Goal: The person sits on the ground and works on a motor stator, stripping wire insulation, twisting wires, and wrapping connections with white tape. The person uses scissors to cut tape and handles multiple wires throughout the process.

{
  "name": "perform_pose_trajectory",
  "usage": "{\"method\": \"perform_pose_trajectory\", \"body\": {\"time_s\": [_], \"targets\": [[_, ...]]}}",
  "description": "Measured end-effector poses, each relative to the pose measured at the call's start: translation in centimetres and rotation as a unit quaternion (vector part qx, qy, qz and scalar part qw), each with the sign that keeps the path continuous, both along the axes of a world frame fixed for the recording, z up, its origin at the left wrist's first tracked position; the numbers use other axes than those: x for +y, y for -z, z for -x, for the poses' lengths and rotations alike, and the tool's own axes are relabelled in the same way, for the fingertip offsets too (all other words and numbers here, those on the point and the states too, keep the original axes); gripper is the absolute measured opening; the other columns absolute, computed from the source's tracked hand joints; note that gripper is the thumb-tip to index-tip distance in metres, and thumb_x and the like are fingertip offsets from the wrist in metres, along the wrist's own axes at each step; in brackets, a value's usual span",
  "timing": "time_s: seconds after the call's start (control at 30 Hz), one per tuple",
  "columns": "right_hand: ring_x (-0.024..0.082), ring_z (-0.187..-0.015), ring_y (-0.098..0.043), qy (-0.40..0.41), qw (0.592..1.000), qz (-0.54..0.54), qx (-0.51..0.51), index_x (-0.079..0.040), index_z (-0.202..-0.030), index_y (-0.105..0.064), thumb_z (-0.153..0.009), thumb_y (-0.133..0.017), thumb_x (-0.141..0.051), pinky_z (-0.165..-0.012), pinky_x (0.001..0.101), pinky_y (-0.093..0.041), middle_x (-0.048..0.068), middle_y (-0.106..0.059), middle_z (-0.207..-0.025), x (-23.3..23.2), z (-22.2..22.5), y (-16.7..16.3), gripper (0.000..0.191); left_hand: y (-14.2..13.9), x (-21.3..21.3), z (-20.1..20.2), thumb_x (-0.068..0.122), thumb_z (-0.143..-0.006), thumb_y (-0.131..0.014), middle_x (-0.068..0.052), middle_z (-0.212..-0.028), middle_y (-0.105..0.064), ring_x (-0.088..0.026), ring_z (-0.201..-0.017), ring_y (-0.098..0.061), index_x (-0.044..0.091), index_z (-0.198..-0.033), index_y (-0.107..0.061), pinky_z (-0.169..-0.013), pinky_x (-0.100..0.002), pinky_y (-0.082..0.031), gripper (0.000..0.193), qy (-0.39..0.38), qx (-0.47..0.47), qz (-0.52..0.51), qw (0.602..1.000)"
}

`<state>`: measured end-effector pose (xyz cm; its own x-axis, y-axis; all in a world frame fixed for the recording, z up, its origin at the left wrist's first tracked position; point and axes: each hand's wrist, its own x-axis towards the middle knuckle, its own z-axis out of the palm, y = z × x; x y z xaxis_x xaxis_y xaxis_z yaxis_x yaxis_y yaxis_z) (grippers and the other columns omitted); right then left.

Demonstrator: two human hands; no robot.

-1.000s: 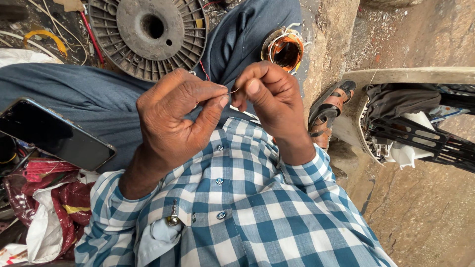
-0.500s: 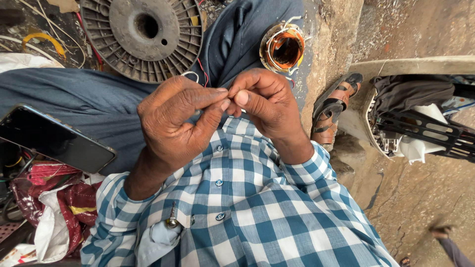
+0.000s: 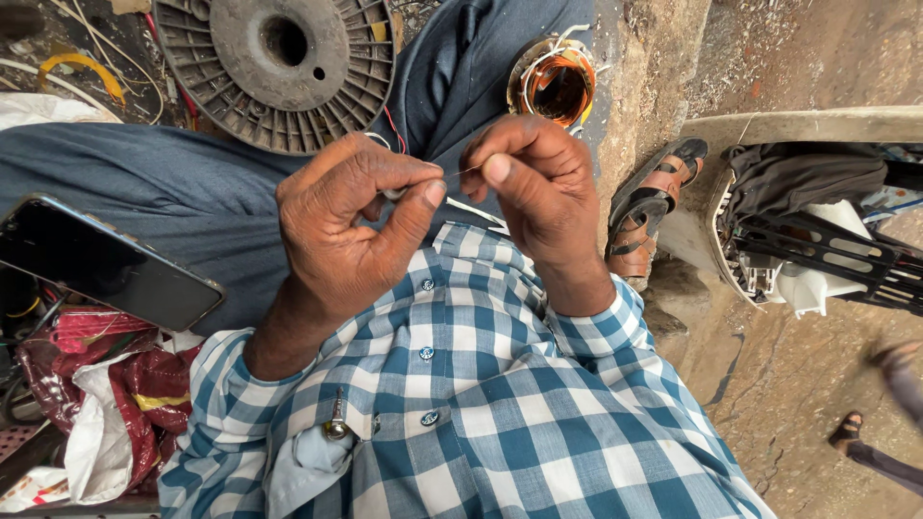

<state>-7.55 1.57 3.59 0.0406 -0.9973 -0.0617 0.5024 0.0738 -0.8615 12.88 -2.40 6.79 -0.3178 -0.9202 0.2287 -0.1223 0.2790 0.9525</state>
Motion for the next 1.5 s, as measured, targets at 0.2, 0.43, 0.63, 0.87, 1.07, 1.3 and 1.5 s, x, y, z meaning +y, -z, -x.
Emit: {"method": "perform_pose_trajectory", "body": {"time_s": [0.2,0.43,0.63,0.87,1.07,1.3,1.5], "targets": [[0.015,-0.079,-0.064,0.023,1.000,-0.002,-0.005,0.001,-0.109,-0.064,-0.113,-0.061,-0.010,-0.074,0.0253,-0.053,0.013,-0.067,-0.093,-0.1,0.7,-0.1,0.012,0.5,0.2,-0.3,0.007,-0.101,-0.080,-0.003,-0.090,-0.068,-0.001,-0.059,-0.052,0.006,-0.106,-0.073,-0.048,-0.016,-0.038,0.008,0.000,0.015,-0.009,1.000],[0.013,-0.084,-0.066,-0.021,1.000,0.008,-0.005,0.000,-0.123,-0.065,-0.108,-0.068,-0.019,-0.079,0.0247,-0.055,0.010,-0.068,-0.099,0.2,-0.5,0.4,0.025,0.4,0.2,-0.2,0.006,-0.101,-0.080,-0.004,-0.092,-0.069,-0.003,-0.062,-0.057,0.006,-0.108,-0.072,-0.049,-0.017,-0.041,0.011,-0.016,-0.001,0.030,0.999],[0.014,-0.082,-0.067,0.008,1.000,-0.017,0.018,0.001,-0.110,-0.070,-0.103,-0.072,-0.006,-0.074,0.0265,-0.056,0.010,-0.069,-0.102,0.6,-0.7,0.7,0.010,-0.3,-0.1,0.0,0.004,-0.100,-0.081,-0.005,-0.092,-0.069,-0.007,-0.071,-0.064,0.006,-0.108,-0.071,-0.051,-0.020,-0.049,0.013,-0.013,-0.017,0.048,0.999],[0.016,-0.089,-0.064,-0.012,0.992,0.031,0.125,0.005,-0.107,-0.069,-0.105,-0.073,-0.005,-0.081,0.0272,-0.053,0.013,-0.068,-0.101,0.7,-0.6,-0.4,0.010,-1.3,-0.2,0.2,0.002,-0.099,-0.081,-0.008,-0.098,-0.070,-0.018,-0.084,-0.071,0.003,-0.116,-0.072,-0.070,-0.029,-0.057,0.019,-0.006,-0.093,0.129,0.987],[0.014,-0.082,-0.066,0.015,0.999,-0.009,0.040,0.001,-0.108,-0.069,-0.104,-0.070,-0.005,-0.076,0.0267,-0.056,0.011,-0.068,-0.104,0.8,-0.8,-0.1,0.008,-0.8,0.0,0.1,0.003,-0.095,-0.084,-0.007,-0.090,-0.069,-0.018,-0.079,-0.067,0.003,-0.107,-0.072,-0.066,-0.030,-0.054,0.017,-0.026,-0.099,0.176,0.979],[0.013,-0.082,-0.065,0.001,0.997,-0.002,0.080,0.002,-0.111,-0.069,-0.107,-0.069,-0.006,-0.077,0.0255,-0.056,0.011,-0.067,-0.097,1.3,-0.6,-0.2,0.009,-0.6,0.4,0.0,0.004,-0.099,-0.082,-0.007,-0.095,-0.070,-0.017,-0.084,-0.070,0.004,-0.109,-0.071,-0.065,-0.027,-0.056,0.015,-0.014,-0.083,0.145,0.986],[0.015,-0.084,-0.068,-0.035,0.999,-0.005,-0.007,0.004,-0.114,-0.069,-0.110,-0.063,-0.014,-0.075,0.0253,-0.057,0.013,-0.068,-0.100,0.7,-0.5,0.0,0.019,-0.5,0.4,0.2,0.003,-0.098,-0.078,-0.007,-0.093,-0.070,-0.016,-0.083,-0.070,0.004,-0.106,-0.071,-0.065,-0.026,-0.056,0.011,-0.014,-0.053,0.126,0.990]]}}
